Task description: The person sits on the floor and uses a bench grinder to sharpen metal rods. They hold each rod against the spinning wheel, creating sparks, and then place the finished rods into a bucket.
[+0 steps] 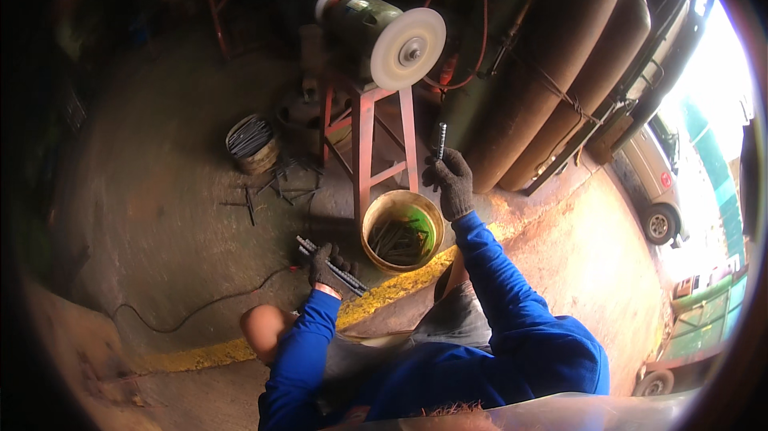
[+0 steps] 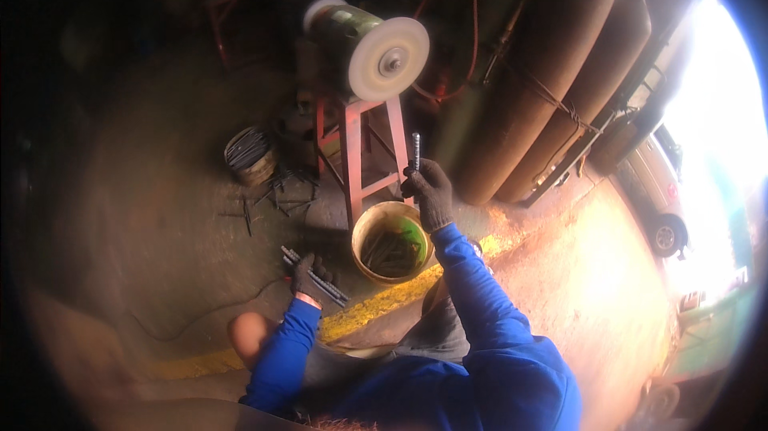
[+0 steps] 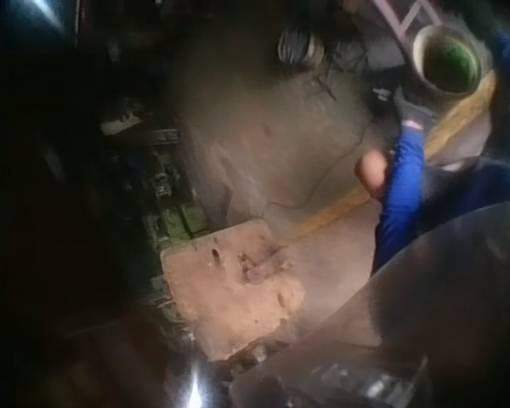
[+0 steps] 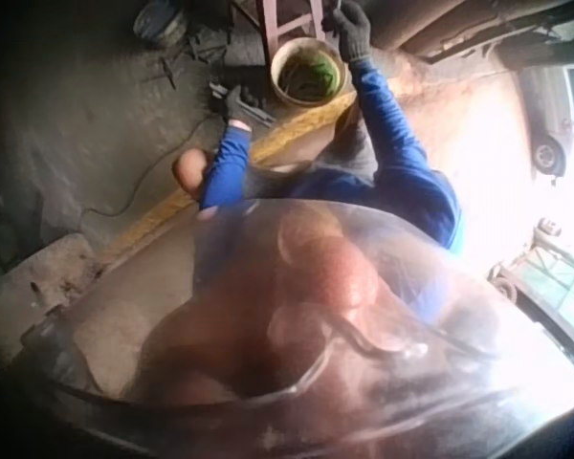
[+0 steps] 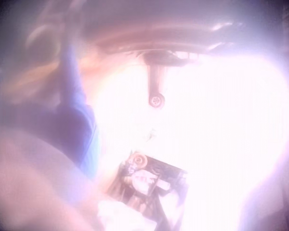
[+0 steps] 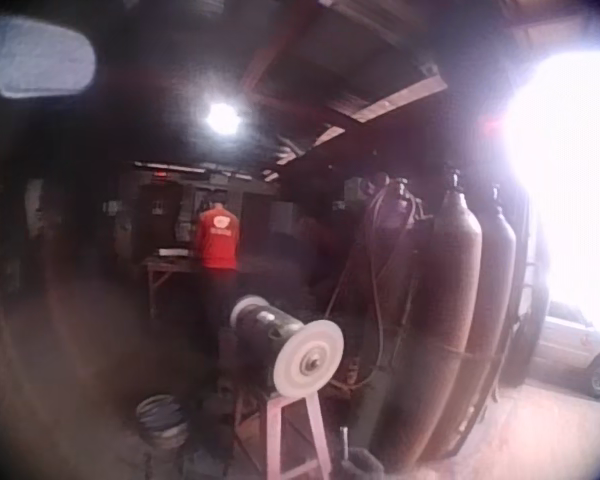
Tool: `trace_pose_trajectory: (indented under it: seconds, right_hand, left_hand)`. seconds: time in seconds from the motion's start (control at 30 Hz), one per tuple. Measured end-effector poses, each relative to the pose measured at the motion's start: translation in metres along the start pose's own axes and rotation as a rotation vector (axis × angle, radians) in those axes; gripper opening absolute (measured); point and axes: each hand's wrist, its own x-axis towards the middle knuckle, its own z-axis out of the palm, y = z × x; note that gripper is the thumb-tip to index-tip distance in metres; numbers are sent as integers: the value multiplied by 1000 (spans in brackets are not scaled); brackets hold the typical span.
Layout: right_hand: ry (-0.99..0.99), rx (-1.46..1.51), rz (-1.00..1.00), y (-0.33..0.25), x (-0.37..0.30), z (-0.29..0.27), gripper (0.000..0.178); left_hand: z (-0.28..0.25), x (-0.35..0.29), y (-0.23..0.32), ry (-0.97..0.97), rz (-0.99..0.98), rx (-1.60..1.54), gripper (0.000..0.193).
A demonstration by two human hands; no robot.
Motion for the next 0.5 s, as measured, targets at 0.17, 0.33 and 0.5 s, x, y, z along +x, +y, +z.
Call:
trace_pose_trajectory:
  seconds: [0.17,0.33,0.5]
  right_hand:
    - [2,-43,89,1,6,-3,26]
    - [71,-155,163,1,39,13,29]
    - [238,-1231,-647,35,126,-22,25]
  left_hand:
    - [0,0,0,42,-12,36,22]
    - [-3,-3,6,16,-17,7,19]
    - [3,2,6,-55,-26,-50,19]
